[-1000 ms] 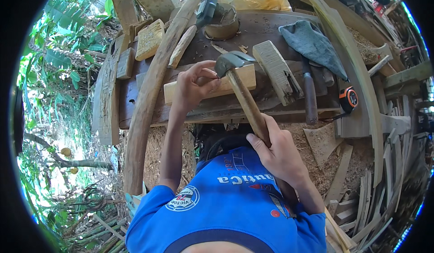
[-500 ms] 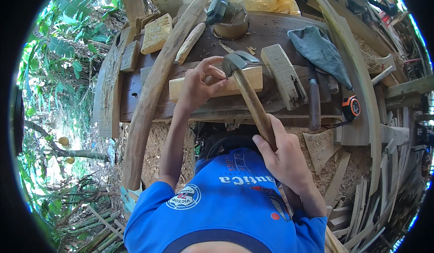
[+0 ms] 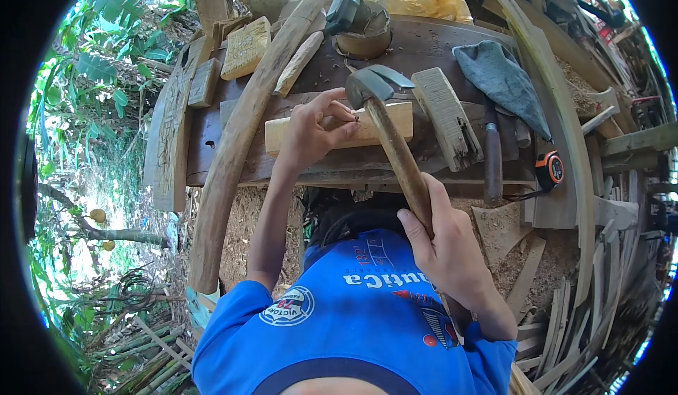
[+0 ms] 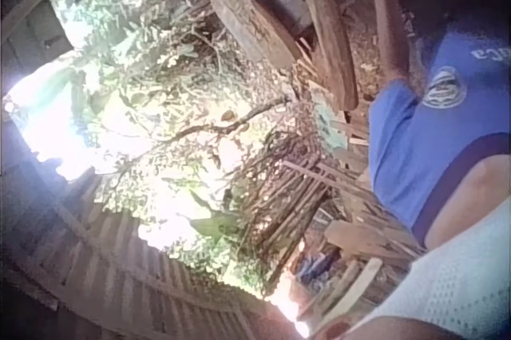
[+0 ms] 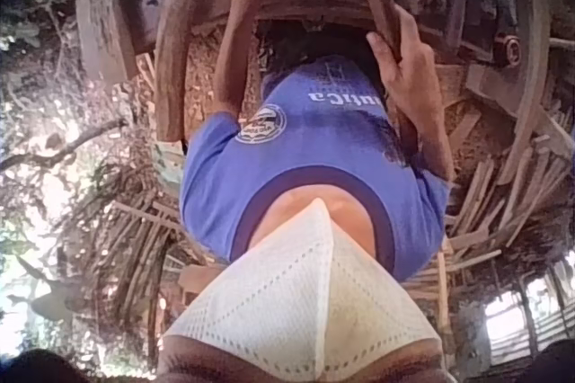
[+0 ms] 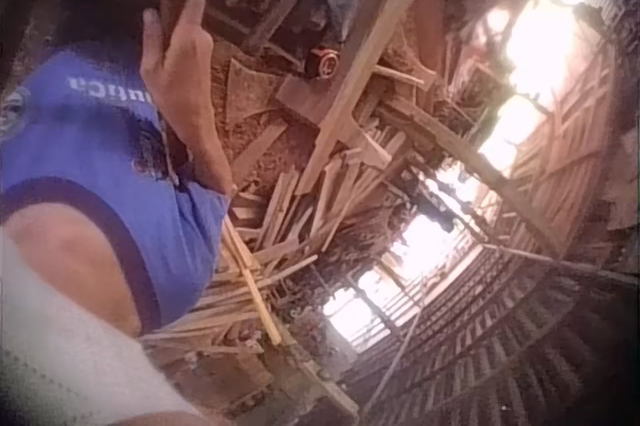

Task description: The person carves a rectangular block of wood using a chisel and a hammer. They repeatedly strike the chisel to shape the wood, then use sandpaper to smooth the surface. The person also measures the wood with a tape measure and uses a knife to refine the edges.

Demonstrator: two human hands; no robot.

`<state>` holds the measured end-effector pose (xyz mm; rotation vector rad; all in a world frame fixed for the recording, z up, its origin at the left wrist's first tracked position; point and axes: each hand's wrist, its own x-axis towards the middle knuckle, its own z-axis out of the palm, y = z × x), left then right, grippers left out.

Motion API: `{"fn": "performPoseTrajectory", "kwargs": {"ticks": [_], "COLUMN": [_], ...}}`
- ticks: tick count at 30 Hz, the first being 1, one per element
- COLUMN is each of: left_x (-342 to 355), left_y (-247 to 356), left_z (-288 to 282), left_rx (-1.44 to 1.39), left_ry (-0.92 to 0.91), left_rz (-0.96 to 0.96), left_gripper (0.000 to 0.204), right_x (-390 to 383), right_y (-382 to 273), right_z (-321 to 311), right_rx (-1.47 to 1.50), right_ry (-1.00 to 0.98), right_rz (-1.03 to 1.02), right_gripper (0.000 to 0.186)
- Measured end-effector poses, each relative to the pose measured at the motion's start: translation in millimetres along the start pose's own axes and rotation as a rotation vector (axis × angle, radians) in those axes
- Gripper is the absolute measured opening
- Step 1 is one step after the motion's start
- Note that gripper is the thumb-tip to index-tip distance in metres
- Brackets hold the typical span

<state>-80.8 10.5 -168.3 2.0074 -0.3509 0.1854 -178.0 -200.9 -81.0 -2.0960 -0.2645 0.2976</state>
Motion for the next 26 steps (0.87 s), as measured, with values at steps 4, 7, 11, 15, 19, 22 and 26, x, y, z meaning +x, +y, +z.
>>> {"fn": "performPoseTrajectory", "kwargs": {"ticks": [4, 7, 11, 15, 19, 22, 26], "left_x": [-0.1, -0.1, -2.6, -17.5, -35.8, -38.5, -39.7], "left_y": [2.0, 0.1, 2.1, 6.8, -12.6, -23.3, -25.2], "left_z": [-3.9, -1.2, -4.9, -22.3, -40.3, -38.0, -36.9], "left_rx": [0.065, 0.043, 0.064, 0.459, 0.709, 0.542, 0.492], "left_ry": [-0.056, -0.011, -0.005, 0.117, 0.157, 0.174, 0.215], "left_rz": [-0.024, 0.033, 0.042, 0.185, 0.091, 0.025, 0.018], "left_gripper": [0.046, 0.048, 0.049, 0.056, 0.063, 0.063, 0.063], "right_x": [4.4, 2.7, -2.3, -7.6, -5.0, 0.9, 8.5], "right_y": [4.4, 2.6, -5.9, -5.0, 2.7, -5.0, -7.0], "right_z": [-4.5, -8.4, -9.4, -12.3, -7.4, -9.8, -4.6], "right_rx": [-0.011, 0.004, 0.04, 0.053, 0.082, 0.137, 0.109], "right_ry": [-0.124, -0.111, -0.01, -0.026, -0.111, -0.23, -0.286], "right_rz": [0.094, 0.072, 0.003, 0.024, 0.005, 0.126, 0.11], "right_gripper": [0.037, 0.037, 0.038, 0.041, 0.051, 0.062, 0.066]}}
